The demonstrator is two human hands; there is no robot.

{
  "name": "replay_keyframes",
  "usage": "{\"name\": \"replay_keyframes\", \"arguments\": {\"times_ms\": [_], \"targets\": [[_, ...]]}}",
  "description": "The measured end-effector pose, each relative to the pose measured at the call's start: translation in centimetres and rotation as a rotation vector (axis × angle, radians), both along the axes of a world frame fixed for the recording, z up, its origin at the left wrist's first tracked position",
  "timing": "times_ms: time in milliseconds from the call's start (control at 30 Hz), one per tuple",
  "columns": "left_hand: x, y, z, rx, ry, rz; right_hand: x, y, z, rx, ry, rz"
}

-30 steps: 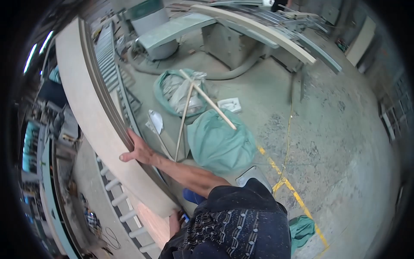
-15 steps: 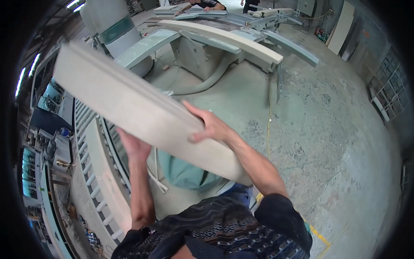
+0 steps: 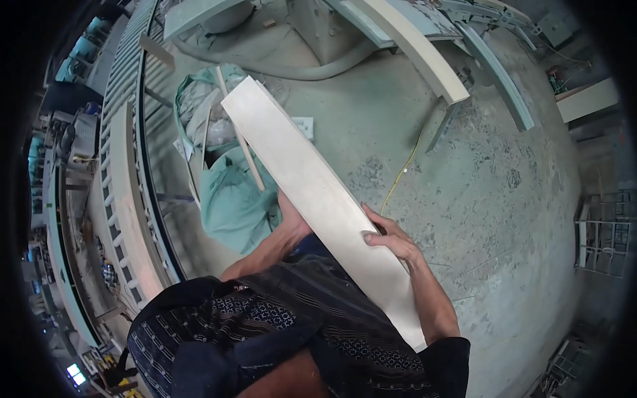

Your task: Positioning and securing curved wooden planks into an assembly jig on a factory production floor.

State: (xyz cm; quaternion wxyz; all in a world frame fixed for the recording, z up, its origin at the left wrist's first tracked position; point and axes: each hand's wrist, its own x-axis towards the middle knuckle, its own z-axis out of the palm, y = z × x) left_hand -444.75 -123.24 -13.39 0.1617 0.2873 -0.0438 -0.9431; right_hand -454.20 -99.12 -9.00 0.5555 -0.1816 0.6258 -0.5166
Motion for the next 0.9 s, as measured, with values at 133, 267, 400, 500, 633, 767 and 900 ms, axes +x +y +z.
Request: {"name": "replay_keyframes", "arguments": {"times_ms": [133, 267, 400, 500, 633, 767, 900], "targets": [[-5.1, -0.4, -0.8, -0.003, 0.013, 0.008, -4.0, -0.4, -1.3, -0.009, -0.015, -0.019], [-11.7, -1.9, -0.2, -0.001, 0.027, 0.001, -9.8, -1.8, -0.2, 0.017, -0.059, -0.072], [-20.5, -5.2, -0.4, -0.042, 0.010, -0.023, -17.2, -5.3, 0.0, 0.035, -0.042, -0.147], [-27.3, -9.4, -0.8, -0.031, 0.125, -0.086, -23.8, -9.0, -1.7, -0.035, 0.111, -0.167], [-36.1, -14.7, 2.7, -0.053, 0.097, -0.118, -32.1, -14.0, 0.3, -0.059, 0.101, -0.195], [-43.8, -18.7, 2.5, -0.082, 0.062, -0.167, -38.6, -17.6, 1.0, -0.069, 0.096, -0.290], [-50.7, -22.1, 3.5, -0.156, 0.070, -0.234, -44.8, -20.9, 2.3, -0.011, 0.120, -0.305]]}}
